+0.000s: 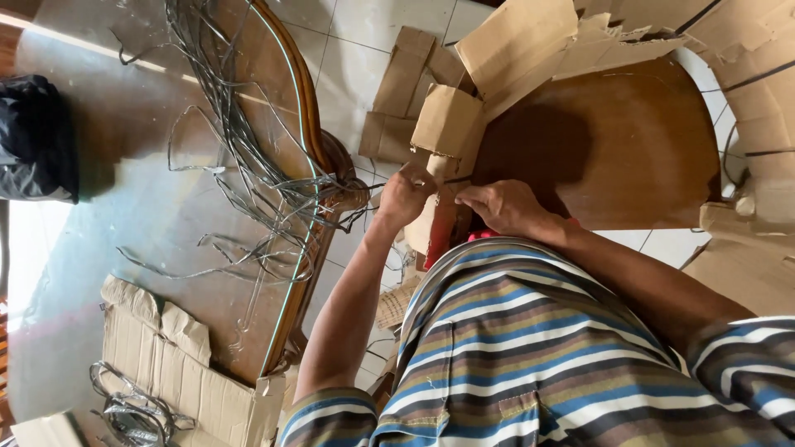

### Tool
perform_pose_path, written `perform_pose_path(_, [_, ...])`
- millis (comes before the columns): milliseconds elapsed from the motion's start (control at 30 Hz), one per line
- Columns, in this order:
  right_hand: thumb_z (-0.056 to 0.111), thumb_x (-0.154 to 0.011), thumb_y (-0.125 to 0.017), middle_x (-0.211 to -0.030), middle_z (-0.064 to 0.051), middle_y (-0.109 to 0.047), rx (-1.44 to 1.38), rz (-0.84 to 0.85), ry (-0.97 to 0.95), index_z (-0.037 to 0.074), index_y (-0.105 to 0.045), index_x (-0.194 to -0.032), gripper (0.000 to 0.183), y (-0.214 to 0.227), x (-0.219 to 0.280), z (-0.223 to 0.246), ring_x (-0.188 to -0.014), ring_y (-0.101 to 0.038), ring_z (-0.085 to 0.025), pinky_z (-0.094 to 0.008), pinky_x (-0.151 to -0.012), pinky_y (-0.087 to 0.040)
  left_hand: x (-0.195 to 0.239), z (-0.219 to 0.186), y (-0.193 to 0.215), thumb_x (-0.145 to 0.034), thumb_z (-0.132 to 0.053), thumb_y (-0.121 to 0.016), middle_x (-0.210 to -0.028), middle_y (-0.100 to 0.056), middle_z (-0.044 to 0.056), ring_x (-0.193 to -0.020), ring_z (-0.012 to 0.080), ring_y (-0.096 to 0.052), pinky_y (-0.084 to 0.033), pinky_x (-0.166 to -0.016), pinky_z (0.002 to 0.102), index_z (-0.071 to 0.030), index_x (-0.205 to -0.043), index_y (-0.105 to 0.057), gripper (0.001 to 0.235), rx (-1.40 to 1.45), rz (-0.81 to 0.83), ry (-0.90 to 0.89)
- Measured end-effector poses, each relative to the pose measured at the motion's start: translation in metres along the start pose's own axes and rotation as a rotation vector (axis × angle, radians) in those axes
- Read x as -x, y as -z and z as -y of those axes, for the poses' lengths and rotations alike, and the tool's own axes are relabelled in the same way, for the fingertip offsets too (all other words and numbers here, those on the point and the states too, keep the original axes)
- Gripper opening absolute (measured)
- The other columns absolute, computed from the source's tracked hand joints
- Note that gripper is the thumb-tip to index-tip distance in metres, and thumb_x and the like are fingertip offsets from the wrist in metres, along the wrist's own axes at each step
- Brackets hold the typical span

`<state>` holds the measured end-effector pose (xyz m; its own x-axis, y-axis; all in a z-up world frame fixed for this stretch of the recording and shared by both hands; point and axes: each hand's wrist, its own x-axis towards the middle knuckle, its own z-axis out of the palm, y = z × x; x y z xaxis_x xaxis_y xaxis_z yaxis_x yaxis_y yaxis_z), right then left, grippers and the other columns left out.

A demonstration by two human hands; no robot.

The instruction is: Wrapping a wooden chair back with cardboard strips and securing them with wire ties for protection.

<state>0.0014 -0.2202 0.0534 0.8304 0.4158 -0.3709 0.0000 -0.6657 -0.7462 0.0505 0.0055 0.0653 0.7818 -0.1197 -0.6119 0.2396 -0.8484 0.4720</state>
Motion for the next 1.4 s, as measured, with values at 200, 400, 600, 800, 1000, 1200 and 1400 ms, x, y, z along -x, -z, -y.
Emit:
perform_pose_path(200, [0.032,-0.102,-0.056,-0.091,-0.006,-0.078,0.073,-0.052,0.134,0.027,-0.074,-0.106,0.019,0.007,-0.012,0.014,-0.091,-0.074,-0.034,-0.047,-0.078,-0.06,0.003,-0.001,-0.015,-0.089,-0.026,-0.064,-0.077,-0.072,0.004,-0.065,0.0164,-0.065,-0.055,-0.07,0.037,-0.015,-0.092,-0.078,0.019,0.465,-0.069,-0.191])
perform_pose_path(400, [0.027,-0.1,-0.06,-0.081,-0.002,-0.073,0.237,-0.154,0.29,0.024,-0.072,-0.097,0.013,0.014,-0.017,0.016,-0.082,-0.074,-0.029,-0.044,-0.072,-0.059,-0.021,0.018,-0.04,-0.09,-0.032,-0.074,-0.081,-0.075,0.007,-0.079,0.0317,-0.074,-0.06,-0.074,0.043,-0.02,-0.095,-0.08,0.014,0.309,-0.232,-0.372])
perform_pose_path(600, [0.03,-0.102,-0.06,-0.077,-0.002,-0.069,0.255,-0.184,0.308,0.023,-0.07,-0.096,0.014,0.021,-0.017,0.018,-0.082,-0.072,-0.029,-0.045,-0.07,-0.059,-0.039,0.042,-0.061,-0.084,-0.02,-0.073,-0.091,-0.072,0.006,-0.094,0.0322,-0.069,-0.059,-0.084,0.046,-0.02,-0.107,-0.077,0.024,0.29,-0.212,-0.489])
perform_pose_path(800, [0.031,-0.106,-0.058,-0.071,0.002,-0.062,0.287,-0.232,0.363,0.018,-0.061,-0.083,0.027,0.02,-0.034,0.017,-0.074,-0.069,-0.028,-0.041,-0.064,-0.056,-0.044,0.046,-0.07,-0.084,-0.024,-0.073,-0.086,-0.069,0.006,-0.093,0.0302,-0.067,-0.058,-0.082,0.045,-0.019,-0.102,-0.076,0.019,0.135,-0.229,-0.557])
perform_pose_path(1000, [0.024,-0.104,-0.061,-0.101,-0.002,-0.069,0.255,-0.336,0.474,0.016,-0.071,-0.102,0.013,0.032,-0.052,0.017,-0.088,-0.069,-0.027,-0.041,-0.075,-0.055,-0.022,0.025,-0.055,-0.091,-0.021,-0.068,-0.085,-0.07,0.007,-0.09,0.0314,-0.067,-0.058,-0.079,0.043,-0.012,-0.096,-0.074,0.012,0.153,-0.333,-0.536])
perform_pose_path(1200, [0.013,-0.104,-0.06,-0.116,-0.002,-0.07,0.028,-0.603,0.398,0.016,-0.067,-0.127,0.025,0.023,-0.046,0.001,-0.085,-0.066,-0.022,-0.037,-0.076,-0.056,-0.026,0.03,-0.062,-0.097,-0.033,-0.068,-0.085,-0.07,0.007,-0.09,0.0307,-0.067,-0.057,-0.081,0.042,-0.013,-0.094,-0.073,0.021,0.302,-0.347,-0.502])
perform_pose_path(1400, [-0.002,-0.091,-0.063,-0.127,-0.02,-0.065,-0.089,-0.205,0.325,0.007,-0.059,-0.131,0.041,-0.019,-0.049,-0.003,-0.115,-0.064,-0.045,-0.057,-0.094,-0.055,-0.019,0.031,-0.059,-0.097,-0.033,-0.069,-0.084,-0.071,0.004,-0.088,0.029,-0.068,-0.058,-0.079,0.043,-0.015,-0.095,-0.075,0.019,0.29,-0.345,-0.5])
